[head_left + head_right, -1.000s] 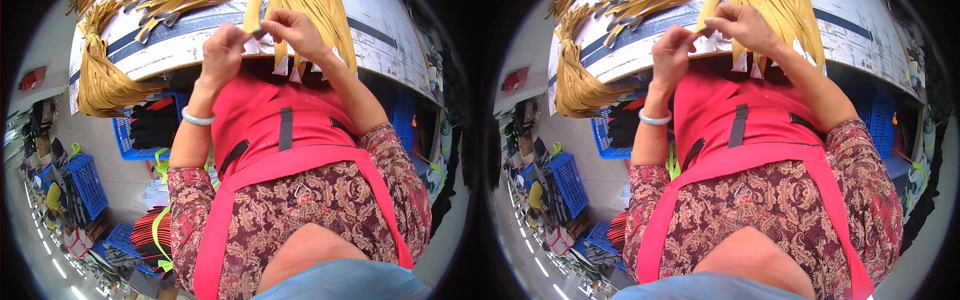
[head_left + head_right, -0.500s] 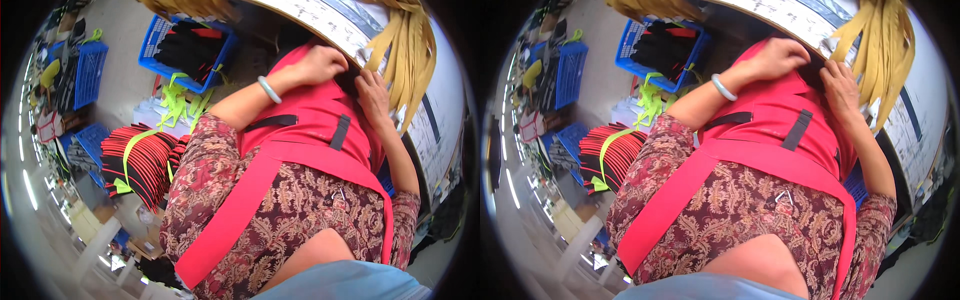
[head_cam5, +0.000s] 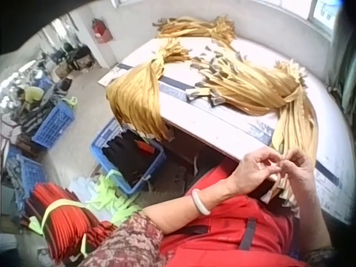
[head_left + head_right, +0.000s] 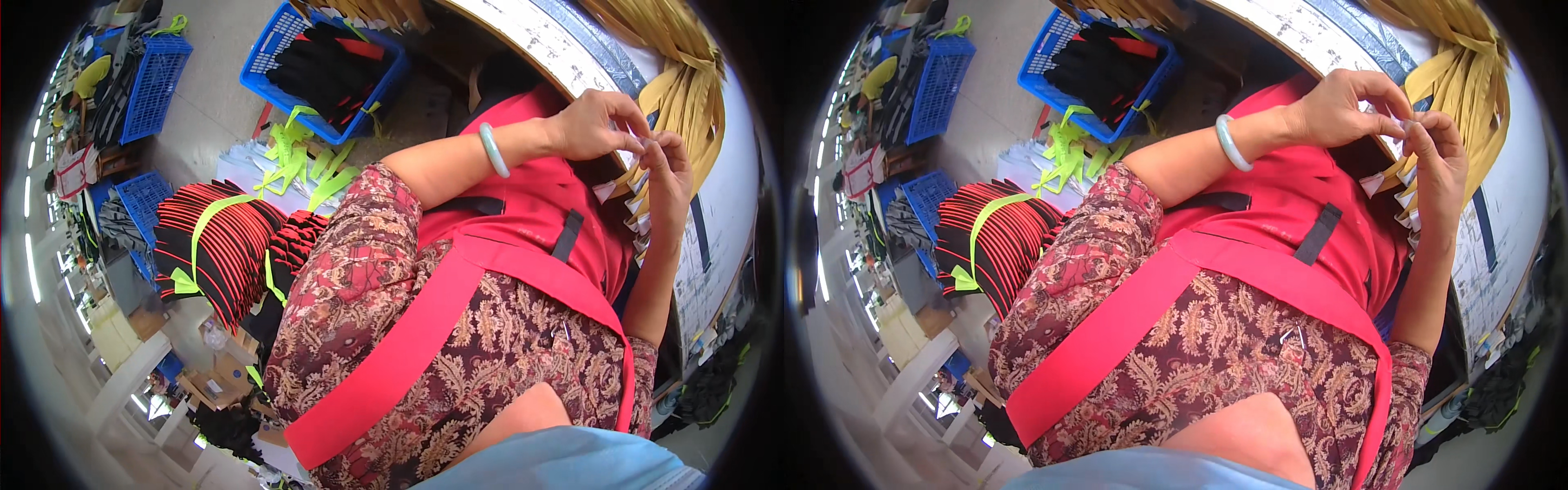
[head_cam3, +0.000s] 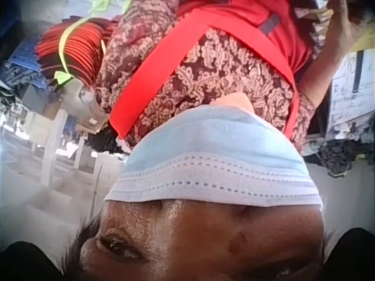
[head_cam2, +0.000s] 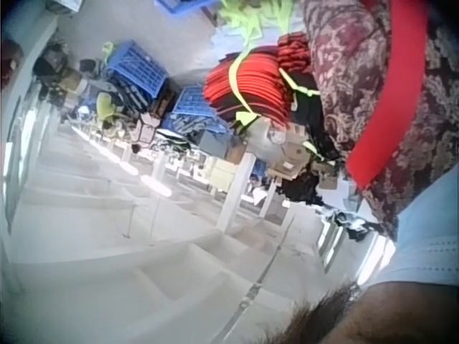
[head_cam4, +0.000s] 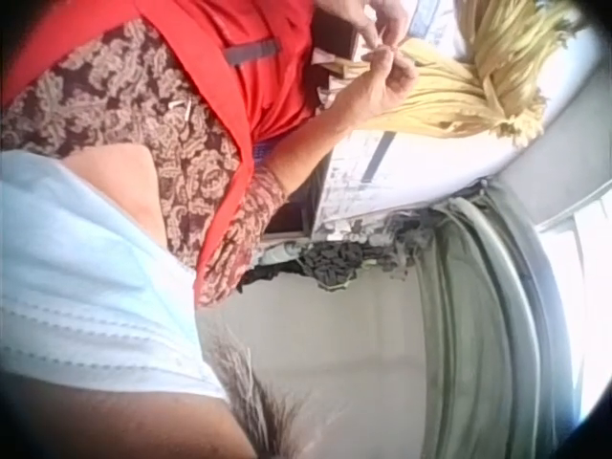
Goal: Attach white plastic tabs or pulls to yellow fabric straps at a workbench.
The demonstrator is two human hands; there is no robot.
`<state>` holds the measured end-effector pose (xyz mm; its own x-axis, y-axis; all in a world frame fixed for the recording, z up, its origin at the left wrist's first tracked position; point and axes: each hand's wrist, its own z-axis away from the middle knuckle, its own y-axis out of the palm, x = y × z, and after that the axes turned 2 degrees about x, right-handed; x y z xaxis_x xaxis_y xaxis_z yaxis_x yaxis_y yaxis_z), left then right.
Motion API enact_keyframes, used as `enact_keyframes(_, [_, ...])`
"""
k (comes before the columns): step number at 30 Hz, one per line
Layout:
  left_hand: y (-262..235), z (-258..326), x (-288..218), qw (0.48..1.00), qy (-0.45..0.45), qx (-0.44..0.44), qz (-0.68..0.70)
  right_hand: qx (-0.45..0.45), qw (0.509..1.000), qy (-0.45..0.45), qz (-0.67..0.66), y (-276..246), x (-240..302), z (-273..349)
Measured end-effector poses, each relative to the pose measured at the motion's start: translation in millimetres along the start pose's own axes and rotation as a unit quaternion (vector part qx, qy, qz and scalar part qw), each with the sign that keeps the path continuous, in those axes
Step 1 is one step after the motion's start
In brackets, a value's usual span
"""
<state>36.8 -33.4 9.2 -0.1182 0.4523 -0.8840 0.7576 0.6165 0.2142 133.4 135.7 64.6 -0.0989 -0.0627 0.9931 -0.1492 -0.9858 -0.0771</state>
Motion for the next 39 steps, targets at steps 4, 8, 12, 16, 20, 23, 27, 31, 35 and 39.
enact_keyframes(4, [-0.2,-3.3,1.5,0.995,-0.072,0.03,0.054,0.004,1.0,0.016,-0.004,-4.0,0.4,1.3])
enact_keyframes(8, [-4.6,-11.8,4.3,0.995,-0.081,0.051,0.04,0.037,0.997,0.045,0.056,-14.8,3.8,-1.0])
enact_keyframes(12, [-15.0,-19.7,7.3,0.989,-0.123,0.067,0.044,0.088,0.988,0.068,0.111,-12.8,9.5,-10.4])
enact_keyframes(16, [-15.8,-26.2,11.3,0.976,-0.166,0.091,0.112,0.136,0.983,0.04,0.118,-27.2,3.1,-22.1])
enact_keyframes(20, [-24.4,-26.1,6.8,0.963,-0.192,0.13,0.138,0.16,0.985,0.037,0.043,-29.3,-3.2,-28.0])
enact_keyframes(23, [-21.6,-30.0,0.8,0.968,-0.178,0.142,0.108,0.144,0.988,0.031,0.041,-27.7,9.3,-23.4])
enact_keyframes(27, [-19.4,-31.1,-8.9,0.976,-0.164,0.095,0.107,0.128,0.989,0.028,0.066,-28.9,13.1,-25.5])
enact_keyframes(31, [-14.0,-29.5,-1.3,0.992,-0.07,-0.004,-0.102,-0.015,0.954,-0.051,0.294,-1.3,7.1,-22.6])
enact_keyframes(35, [-2.6,-33.1,17.6,0.941,0.104,-0.093,-0.308,-0.13,0.839,-0.204,0.488,30.2,0.3,-34.9])
enact_keyframes(39, [-17.6,-30.2,18.0,0.969,0.069,-0.073,-0.224,-0.129,0.863,-0.263,0.413,25.5,2.4,-30.2])
